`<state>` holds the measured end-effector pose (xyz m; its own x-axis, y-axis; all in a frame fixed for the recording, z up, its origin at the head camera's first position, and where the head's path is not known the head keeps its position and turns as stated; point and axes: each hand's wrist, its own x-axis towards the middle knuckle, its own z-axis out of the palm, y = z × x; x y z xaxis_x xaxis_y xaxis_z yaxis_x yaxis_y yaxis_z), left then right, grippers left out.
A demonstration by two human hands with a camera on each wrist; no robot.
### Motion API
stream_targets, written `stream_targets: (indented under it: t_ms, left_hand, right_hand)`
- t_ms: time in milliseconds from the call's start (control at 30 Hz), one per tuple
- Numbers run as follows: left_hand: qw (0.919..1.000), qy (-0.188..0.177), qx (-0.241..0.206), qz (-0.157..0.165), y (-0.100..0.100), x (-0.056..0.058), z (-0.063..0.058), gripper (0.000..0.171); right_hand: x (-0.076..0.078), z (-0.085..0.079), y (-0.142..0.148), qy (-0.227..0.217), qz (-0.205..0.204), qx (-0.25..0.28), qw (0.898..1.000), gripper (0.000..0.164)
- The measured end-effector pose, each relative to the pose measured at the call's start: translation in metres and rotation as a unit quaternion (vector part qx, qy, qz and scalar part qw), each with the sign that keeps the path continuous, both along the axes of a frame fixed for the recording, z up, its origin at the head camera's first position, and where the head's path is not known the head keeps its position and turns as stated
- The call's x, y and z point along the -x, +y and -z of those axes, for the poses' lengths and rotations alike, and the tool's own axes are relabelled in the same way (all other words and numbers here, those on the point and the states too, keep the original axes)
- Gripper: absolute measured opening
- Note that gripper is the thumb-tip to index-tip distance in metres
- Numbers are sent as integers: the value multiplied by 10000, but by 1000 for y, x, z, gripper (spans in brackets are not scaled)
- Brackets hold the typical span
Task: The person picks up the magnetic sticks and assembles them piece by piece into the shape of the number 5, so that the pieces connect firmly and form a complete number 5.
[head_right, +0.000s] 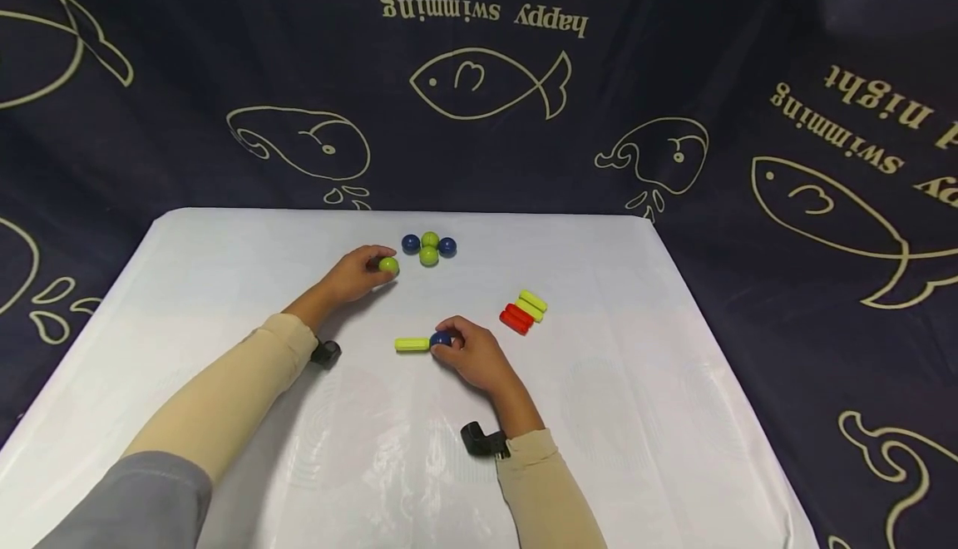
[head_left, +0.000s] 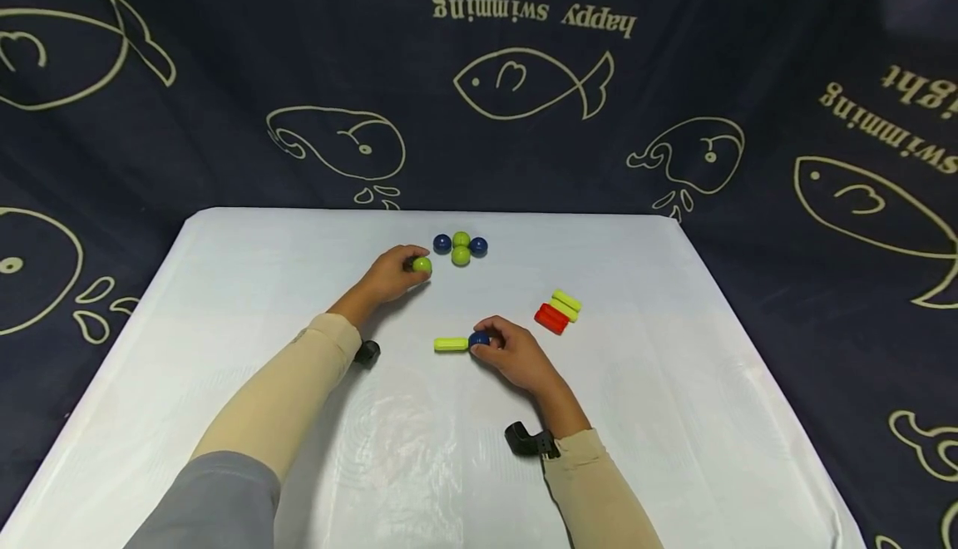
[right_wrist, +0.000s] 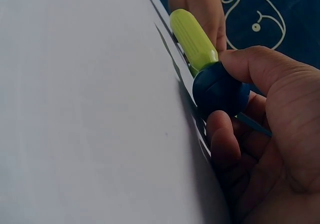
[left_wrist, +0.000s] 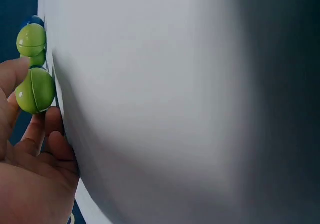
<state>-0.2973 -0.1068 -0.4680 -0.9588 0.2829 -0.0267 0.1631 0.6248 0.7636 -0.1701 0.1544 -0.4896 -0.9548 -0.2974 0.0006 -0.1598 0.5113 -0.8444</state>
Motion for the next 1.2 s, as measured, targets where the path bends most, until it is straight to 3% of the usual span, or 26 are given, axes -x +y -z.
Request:
stream_targets:
  t_ms: [233,533,767,1033,1200]
  left_hand:
    - [9997,26,131,-195,0,0,2,41]
    - [9990,-246,-321,-194,-1,-13,-1,38]
    - [9968,-521,-573,-186,0,-36,-9,36]
    - [9935,-650,-931,-126,-6,-71,-5,45]
    - [9882,-728,-1315,-291,-9,-95,-1,38]
  right_hand:
    - [-1,-1,-1,16,-17,45,10000,24]
    - [1,0,-2,27,-45,58,10000,25]
    - [0,-3,-2,20,-48,27,10000,25]
    - [-1,-4,-3,-55,39,-20,10000,24]
    - [-1,-2,-1,5,38,-11,10000,24]
